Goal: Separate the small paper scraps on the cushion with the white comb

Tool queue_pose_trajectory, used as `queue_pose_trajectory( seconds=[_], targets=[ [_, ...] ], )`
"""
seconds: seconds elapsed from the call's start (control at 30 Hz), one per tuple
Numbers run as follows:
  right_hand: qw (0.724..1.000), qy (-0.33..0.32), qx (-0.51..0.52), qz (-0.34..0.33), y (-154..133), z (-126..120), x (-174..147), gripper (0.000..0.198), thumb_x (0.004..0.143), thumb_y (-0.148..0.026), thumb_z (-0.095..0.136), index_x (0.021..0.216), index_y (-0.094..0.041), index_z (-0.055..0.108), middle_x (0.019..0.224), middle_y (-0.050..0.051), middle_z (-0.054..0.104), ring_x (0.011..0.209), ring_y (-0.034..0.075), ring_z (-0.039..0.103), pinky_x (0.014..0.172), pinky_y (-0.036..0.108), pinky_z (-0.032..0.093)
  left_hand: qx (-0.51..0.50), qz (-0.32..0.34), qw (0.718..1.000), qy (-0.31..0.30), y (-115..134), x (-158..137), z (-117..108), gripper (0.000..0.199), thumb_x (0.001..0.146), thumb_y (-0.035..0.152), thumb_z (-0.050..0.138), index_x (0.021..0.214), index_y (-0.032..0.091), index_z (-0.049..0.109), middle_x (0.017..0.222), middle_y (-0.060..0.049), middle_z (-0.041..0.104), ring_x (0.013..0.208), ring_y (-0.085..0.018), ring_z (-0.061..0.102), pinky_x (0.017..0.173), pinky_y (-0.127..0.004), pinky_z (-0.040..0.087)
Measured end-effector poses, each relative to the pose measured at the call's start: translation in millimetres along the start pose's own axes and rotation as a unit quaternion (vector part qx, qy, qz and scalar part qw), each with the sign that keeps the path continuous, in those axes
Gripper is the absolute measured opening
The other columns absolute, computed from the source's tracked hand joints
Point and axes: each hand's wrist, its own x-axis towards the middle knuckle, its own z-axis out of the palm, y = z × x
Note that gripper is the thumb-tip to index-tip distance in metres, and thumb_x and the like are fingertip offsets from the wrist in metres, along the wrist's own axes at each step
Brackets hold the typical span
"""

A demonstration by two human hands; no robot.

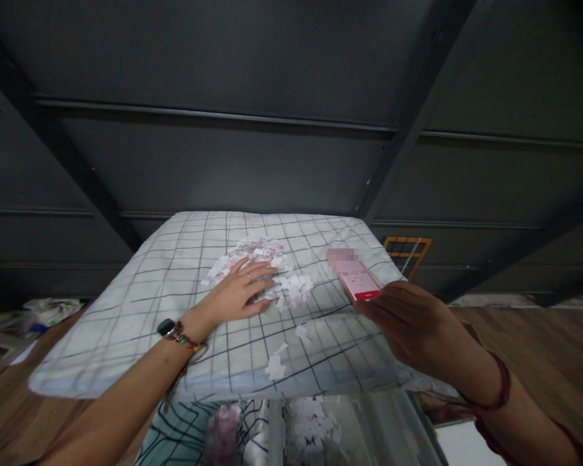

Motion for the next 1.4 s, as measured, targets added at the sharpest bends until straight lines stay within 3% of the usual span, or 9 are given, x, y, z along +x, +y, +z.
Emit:
queue_pose_trajectory(
  seconds=[0.17, 0.4, 0.7, 0.9, 1.17, 1.4],
  targets=[
    [1.000, -0.009, -0.001, 0.003, -4, 3, 3, 0.029, 0.077, 0.002, 0.041, 0.090, -0.010, 0.064, 0.067, 0.005, 0.061, 0.064, 0.016, 0.051, 0.065, 0.032, 0.048, 0.000, -0.039, 0.998, 0.046, -7, -2, 0, 0.028, 0.087, 0.030, 0.047, 0.113, 0.023, 0.055, 0.126, -0.007, 0.057, 0.120, -0.024, 0.048, 0.104, -0.052, 0.031],
    [1.000, 0.016, 0.018, 0.004, -12, -10, 6, 0.026, 0.080, 0.001, 0.041, 0.087, -0.010, 0.064, 0.066, 0.005, 0.062, 0.063, 0.015, 0.052, 0.066, 0.031, 0.047, -0.016, -0.131, 0.983, 0.126, -20, -8, -2, 0.025, 0.090, 0.028, 0.041, 0.104, 0.020, 0.059, 0.115, -0.007, 0.061, 0.111, -0.021, 0.053, 0.096, -0.043, 0.039],
    [0.987, 0.073, 0.137, -0.030, -29, 18, 37, 0.020, 0.088, -0.006, 0.042, 0.088, -0.013, 0.060, 0.067, 0.001, 0.061, 0.066, 0.013, 0.050, 0.066, 0.028, 0.042, -0.017, -0.154, 0.981, 0.115, -22, -9, -1, 0.029, 0.090, 0.029, 0.036, 0.099, 0.019, 0.062, 0.109, -0.008, 0.063, 0.107, -0.021, 0.054, 0.094, -0.041, 0.039],
    [0.984, 0.014, 0.159, -0.077, -25, 27, 50, 0.018, 0.090, -0.013, 0.044, 0.082, -0.017, 0.060, 0.065, -0.002, 0.059, 0.067, 0.013, 0.050, 0.068, 0.028, 0.038, -0.015, -0.158, 0.980, 0.123, -24, -9, -1, 0.031, 0.091, 0.027, 0.034, 0.100, 0.018, 0.062, 0.108, -0.008, 0.063, 0.105, -0.021, 0.054, 0.093, -0.041, 0.040],
    [0.978, -0.013, 0.202, -0.054, -6, 10, 26, 0.025, 0.089, -0.005, 0.037, 0.086, -0.016, 0.059, 0.069, 0.001, 0.062, 0.071, 0.013, 0.052, 0.070, 0.028, 0.041, -0.015, -0.171, 0.976, 0.133, -26, -9, 0, 0.031, 0.090, 0.027, 0.034, 0.097, 0.019, 0.063, 0.106, -0.007, 0.063, 0.103, -0.020, 0.055, 0.092, -0.040, 0.040],
    [0.975, -0.055, 0.213, -0.031, -15, -17, 9, 0.019, 0.089, -0.007, 0.042, 0.084, -0.017, 0.057, 0.068, 0.000, 0.059, 0.070, 0.012, 0.050, 0.071, 0.029, 0.042, -0.017, -0.162, 0.977, 0.137, -26, -8, 0, 0.032, 0.091, 0.028, 0.033, 0.094, 0.018, 0.063, 0.103, -0.007, 0.065, 0.101, -0.020, 0.056, 0.089, -0.038, 0.041]
  ],
)
